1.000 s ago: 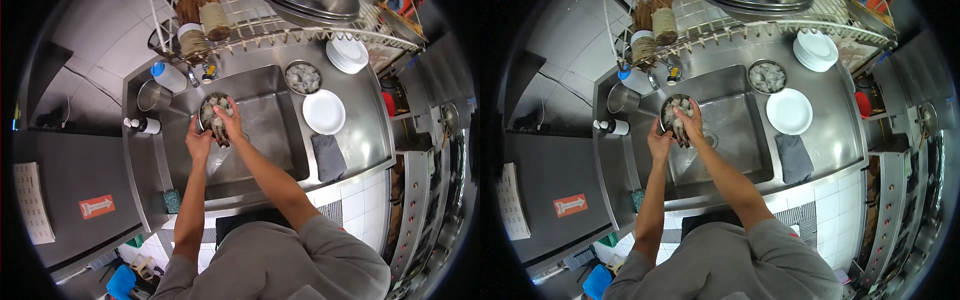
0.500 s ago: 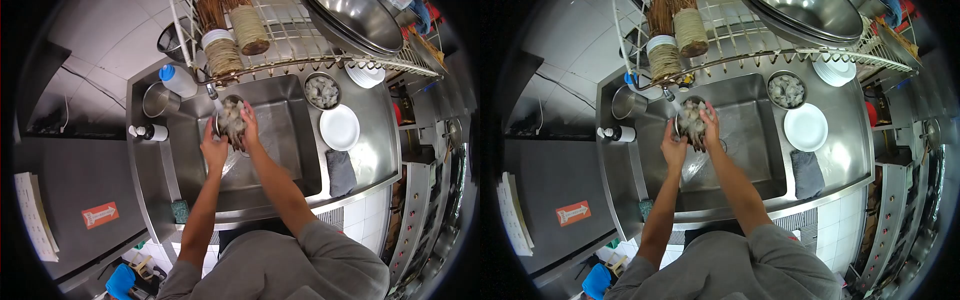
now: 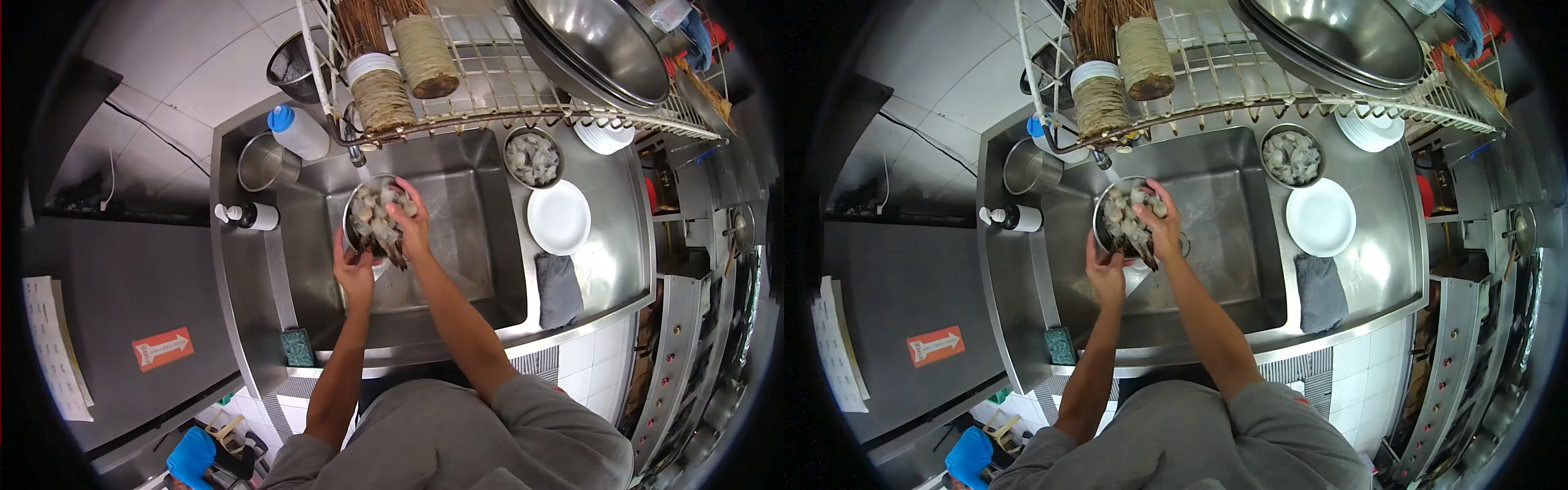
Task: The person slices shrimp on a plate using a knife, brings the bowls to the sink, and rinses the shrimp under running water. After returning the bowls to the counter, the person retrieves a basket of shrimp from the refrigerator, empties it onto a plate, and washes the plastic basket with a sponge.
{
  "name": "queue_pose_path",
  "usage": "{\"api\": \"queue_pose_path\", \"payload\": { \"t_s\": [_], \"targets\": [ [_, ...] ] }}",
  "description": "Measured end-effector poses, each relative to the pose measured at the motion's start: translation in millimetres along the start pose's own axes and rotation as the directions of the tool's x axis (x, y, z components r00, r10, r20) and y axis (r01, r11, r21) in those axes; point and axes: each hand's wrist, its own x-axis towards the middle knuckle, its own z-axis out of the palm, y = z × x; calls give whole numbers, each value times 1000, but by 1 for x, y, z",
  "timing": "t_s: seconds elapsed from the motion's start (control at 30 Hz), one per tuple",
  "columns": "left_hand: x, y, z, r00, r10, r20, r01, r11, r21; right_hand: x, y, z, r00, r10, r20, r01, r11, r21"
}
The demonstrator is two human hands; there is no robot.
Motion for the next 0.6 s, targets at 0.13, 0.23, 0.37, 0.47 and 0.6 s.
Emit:
{"api": "queue_pose_path", "payload": {
  "t_s": [0.13,0.23,0.37,0.47,0.6],
  "targets": [
    [-7,-12,2,990,-142,-3,141,986,-89,-6,1,0,997,-70,-14,59,922,-384],
    [19,-42,1,960,-274,59,279,923,-265,9,-1,34,981,-188,-48,43,451,-892],
    [45,-76,-2,896,-424,133,438,793,-423,24,15,46,959,-187,211,166,-231,-959],
    [55,-76,-13,857,-504,110,499,756,-423,54,-15,45,992,79,95,65,315,-947],
    [63,-87,-25,852,-508,127,523,810,-267,68,-6,39,863,292,412,296,368,-881]
  ]
}}
